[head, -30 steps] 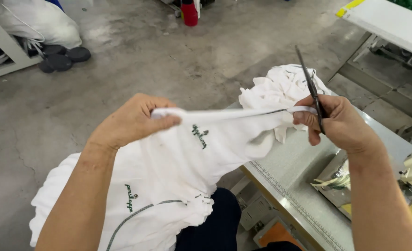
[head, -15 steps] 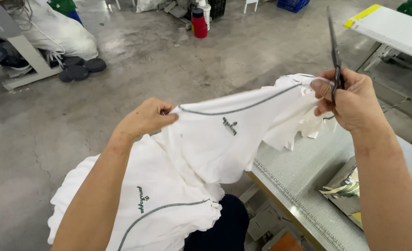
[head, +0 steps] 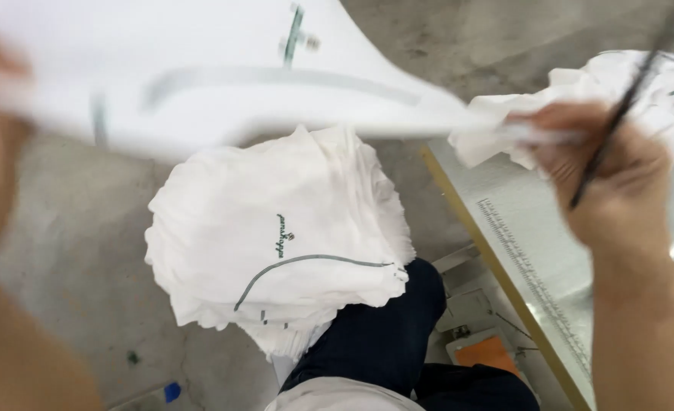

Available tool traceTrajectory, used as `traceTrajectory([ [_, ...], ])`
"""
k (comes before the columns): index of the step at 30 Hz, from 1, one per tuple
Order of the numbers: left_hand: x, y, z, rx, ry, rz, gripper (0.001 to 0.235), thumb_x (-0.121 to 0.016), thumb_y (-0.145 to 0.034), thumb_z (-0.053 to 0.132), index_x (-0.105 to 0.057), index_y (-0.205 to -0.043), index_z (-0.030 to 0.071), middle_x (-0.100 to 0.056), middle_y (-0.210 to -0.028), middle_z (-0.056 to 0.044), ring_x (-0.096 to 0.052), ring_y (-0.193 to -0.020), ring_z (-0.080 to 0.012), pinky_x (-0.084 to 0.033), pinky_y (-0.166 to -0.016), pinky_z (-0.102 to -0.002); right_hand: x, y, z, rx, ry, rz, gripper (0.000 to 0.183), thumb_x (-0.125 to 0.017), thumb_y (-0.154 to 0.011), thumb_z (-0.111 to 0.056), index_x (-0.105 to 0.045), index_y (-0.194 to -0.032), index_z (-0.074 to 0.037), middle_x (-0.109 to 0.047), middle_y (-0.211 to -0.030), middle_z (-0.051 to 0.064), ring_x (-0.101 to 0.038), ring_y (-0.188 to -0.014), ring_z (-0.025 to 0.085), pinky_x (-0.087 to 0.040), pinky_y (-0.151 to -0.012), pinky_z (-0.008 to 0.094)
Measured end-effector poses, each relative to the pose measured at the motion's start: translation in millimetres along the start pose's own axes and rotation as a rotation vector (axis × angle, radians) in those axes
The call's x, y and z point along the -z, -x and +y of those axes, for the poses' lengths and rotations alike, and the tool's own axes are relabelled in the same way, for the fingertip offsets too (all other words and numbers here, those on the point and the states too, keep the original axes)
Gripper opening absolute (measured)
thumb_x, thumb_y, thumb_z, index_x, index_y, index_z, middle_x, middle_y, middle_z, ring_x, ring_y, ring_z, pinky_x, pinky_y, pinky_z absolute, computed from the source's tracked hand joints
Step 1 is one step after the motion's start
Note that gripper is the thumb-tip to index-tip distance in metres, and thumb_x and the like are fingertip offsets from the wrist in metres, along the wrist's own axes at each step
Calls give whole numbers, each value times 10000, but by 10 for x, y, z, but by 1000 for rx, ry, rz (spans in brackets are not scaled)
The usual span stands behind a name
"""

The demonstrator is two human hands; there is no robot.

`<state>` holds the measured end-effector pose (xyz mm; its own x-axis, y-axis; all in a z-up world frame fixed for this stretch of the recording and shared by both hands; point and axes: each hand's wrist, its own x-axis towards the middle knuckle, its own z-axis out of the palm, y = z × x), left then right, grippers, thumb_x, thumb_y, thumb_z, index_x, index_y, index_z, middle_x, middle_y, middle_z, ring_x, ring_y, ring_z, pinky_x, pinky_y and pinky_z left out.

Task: Using scissors to cut the connecting threads between chain-stitched white fabric pieces and stacking them.

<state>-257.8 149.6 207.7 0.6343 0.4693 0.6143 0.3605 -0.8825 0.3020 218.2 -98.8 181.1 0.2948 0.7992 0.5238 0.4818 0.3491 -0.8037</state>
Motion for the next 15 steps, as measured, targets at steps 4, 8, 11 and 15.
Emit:
traceTrajectory([
  [4,-323,1121,694,352,-222,-124,252,-646,-935,0,-666,-1153,125,-661,-1243,-77,-579,-1041,-245,-458,-903,-379,-403,485,320,-251,-119,-199,183,-625,-990,-30,-662,-1155,-102,-726,-1248,71,-728,-1258,253,-587,-1200,364],
  [8,-1227,2418,271,806,-328,-1145,561,-562,-746,44,-689,-1182,372,-663,-1211,-1,-689,-1033,-283,-582,-827,-455,-775,1002,884,-586,-104,-167,264,-683,-890,17,-709,-1126,-99,-769,-1241,91,-704,-1195,158,-516,-1084,255],
  [11,-1106,1639,779,902,-137,-1114,356,-639,-917,341,-619,-1263,264,-777,-969,27,-723,-896,-222,-525,-832,-387,-856,1001,726,-726,-45,-101,235,-686,-903,-14,-727,-1102,-133,-773,-1244,46,-702,-1196,124,-489,-1101,229],
  [15,-1582,685,1148,435,108,-520,286,-584,-983,279,-690,-1180,102,-765,-1117,-60,-681,-1049,-285,-529,-858,-436,-841,987,597,-693,-32,-63,211,-674,-928,-7,-720,-1098,-123,-781,-1217,43,-528,-656,27,-526,-843,187],
])
